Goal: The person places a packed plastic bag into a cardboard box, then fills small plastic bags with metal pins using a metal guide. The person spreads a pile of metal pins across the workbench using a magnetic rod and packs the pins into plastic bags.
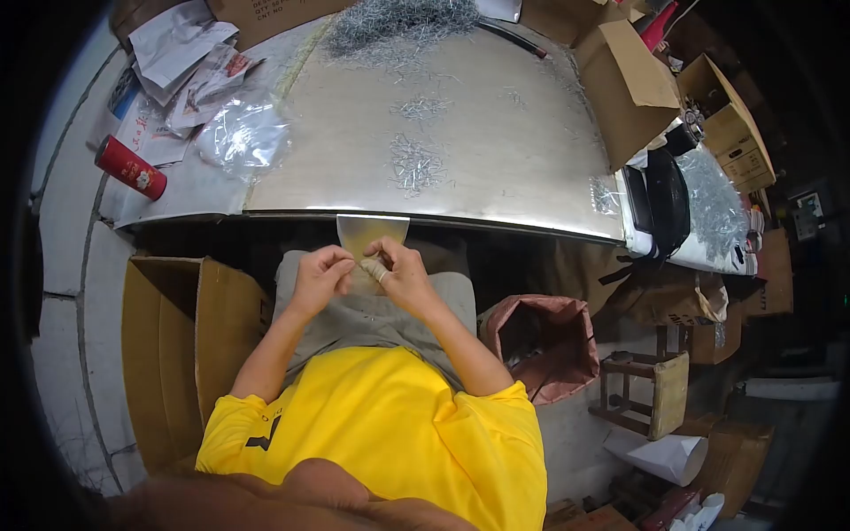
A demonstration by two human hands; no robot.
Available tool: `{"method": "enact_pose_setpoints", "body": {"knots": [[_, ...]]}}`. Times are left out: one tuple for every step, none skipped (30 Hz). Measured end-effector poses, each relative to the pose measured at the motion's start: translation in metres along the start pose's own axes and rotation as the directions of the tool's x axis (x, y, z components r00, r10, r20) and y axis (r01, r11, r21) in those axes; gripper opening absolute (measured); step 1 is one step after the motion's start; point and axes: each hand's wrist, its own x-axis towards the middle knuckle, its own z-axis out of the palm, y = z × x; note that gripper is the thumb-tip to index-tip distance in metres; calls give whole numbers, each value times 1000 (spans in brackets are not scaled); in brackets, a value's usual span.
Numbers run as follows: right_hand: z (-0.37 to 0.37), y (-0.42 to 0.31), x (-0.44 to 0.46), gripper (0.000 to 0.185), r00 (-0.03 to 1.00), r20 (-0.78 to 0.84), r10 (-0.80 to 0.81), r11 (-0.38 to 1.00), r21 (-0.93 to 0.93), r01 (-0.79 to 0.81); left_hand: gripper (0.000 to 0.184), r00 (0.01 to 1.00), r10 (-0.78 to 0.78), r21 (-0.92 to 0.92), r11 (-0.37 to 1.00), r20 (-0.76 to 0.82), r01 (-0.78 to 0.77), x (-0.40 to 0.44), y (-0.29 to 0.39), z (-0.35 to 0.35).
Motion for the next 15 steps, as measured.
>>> {"method": "enact_pose_setpoints", "body": {"knots": [[-1,0,-2,15,1000,0,-3,1000,-2,3,4,999,-38,49,998,-10,39,-3,-4,-1],[-3,0,-5,17,994,85,74,997,-6,-74,5,1000,-18,63,998,-23,19,-5,-8,0],[-4,2,-9,18,974,168,149,989,-15,-149,5,1000,-15,65,998,-24,16,-8,-13,-3],[-4,17,-15,14,959,199,203,974,55,-218,6,988,-130,62,990,82,126,-10,-17,-9],[-4,38,-22,14,960,199,199,976,53,-213,8,952,-243,70,970,185,234,-12,-24,-15],[-4,60,-31,13,935,292,201,977,3,-211,10,920,-284,109,958,271,264,-12,-40,-22],[-4,79,-38,11,898,386,210,977,-51,-206,10,921,-283,103,959,268,265,-11,-56,-28],[-4,94,-44,11,893,394,215,976,-58,-210,14,921,-266,378,914,285,147,-11,-72,-33],[-3,99,-47,12,917,346,197,964,-237,-117,19,918,-256,618,786,304,14,-11,-77,-34],[-3,103,-47,13,939,304,163,912,-408,-26,26,936,-262,597,799,236,73,-11,-82,-33],[-9,108,-44,13,935,316,164,912,-409,-22,26,938,-263,594,801,226,81,-9,-86,-31],[-17,92,-36,15,966,220,136,914,-403,-37,25,965,-213,605,792,154,78,-6,-80,-25],[-25,74,-28,17,986,125,111,917,-394,-54,24,983,-164,617,783,78,82,-4,-72,-20],[-37,53,-20,15,997,63,53,902,-431,-21,23,986,-162,651,753,44,94,-2,-59,-18],[-50,29,-10,14,1000,3,-12,884,-468,12,23,985,-168,650,752,28,110,0,-63,-20]]}}
